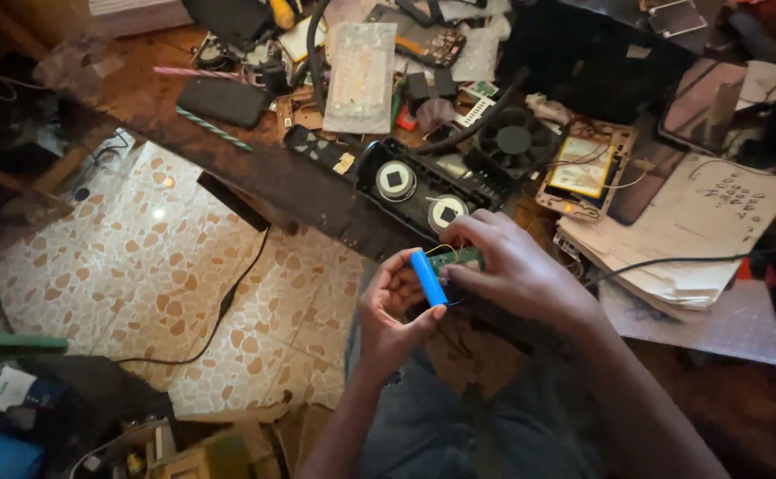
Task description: Assembling a portable speaker by installing the battery and circuit board into the housing.
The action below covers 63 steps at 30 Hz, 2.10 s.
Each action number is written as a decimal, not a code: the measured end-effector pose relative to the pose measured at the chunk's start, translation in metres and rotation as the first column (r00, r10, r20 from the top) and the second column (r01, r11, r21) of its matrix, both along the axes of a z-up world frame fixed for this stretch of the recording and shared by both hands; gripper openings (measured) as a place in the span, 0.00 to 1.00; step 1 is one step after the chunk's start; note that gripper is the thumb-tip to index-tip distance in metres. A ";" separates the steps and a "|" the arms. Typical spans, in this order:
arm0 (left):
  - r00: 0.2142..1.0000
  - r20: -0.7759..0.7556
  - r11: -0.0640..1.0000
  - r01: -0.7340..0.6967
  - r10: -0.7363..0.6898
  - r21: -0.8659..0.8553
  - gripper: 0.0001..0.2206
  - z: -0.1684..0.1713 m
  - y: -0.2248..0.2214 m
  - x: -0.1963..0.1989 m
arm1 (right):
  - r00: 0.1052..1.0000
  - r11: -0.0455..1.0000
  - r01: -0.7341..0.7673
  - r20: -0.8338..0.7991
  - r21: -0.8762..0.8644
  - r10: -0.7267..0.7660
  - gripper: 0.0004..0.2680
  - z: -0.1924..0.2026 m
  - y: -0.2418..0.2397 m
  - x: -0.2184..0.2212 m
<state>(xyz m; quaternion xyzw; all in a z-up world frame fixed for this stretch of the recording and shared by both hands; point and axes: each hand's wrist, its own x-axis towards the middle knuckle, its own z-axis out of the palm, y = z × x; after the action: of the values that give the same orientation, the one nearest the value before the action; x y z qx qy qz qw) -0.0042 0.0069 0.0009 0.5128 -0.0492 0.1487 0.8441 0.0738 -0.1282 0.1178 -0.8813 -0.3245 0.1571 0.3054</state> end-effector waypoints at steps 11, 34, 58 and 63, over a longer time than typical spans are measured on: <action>0.996 0.046 0.978 -0.084 0.076 0.193 0.34 0.022 0.001 -0.007 | 0.988 0.975 0.146 -0.075 0.170 -0.135 0.13 -0.011 -0.005 -0.009; 0.991 0.129 0.935 -0.081 0.038 0.346 0.30 0.024 -0.051 -0.001 | 0.978 0.965 0.203 -0.086 0.168 -0.190 0.21 -0.008 -0.060 -0.002; 0.986 0.097 0.875 0.074 -0.136 0.479 0.28 0.031 -0.030 0.031 | 0.918 0.912 0.254 0.215 0.322 -0.332 0.12 -0.012 -0.091 -0.016; 0.989 0.058 0.851 0.084 -0.133 0.519 0.29 0.038 -0.031 0.029 | 0.866 0.933 0.234 0.378 0.274 -0.328 0.07 -0.038 -0.078 -0.052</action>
<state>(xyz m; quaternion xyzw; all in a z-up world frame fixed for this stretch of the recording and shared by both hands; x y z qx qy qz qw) 0.0246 -0.0244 0.0389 0.7088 -0.1548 0.1056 0.6801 0.0219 -0.2063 0.0797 -0.8933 -0.2649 -0.1180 0.3435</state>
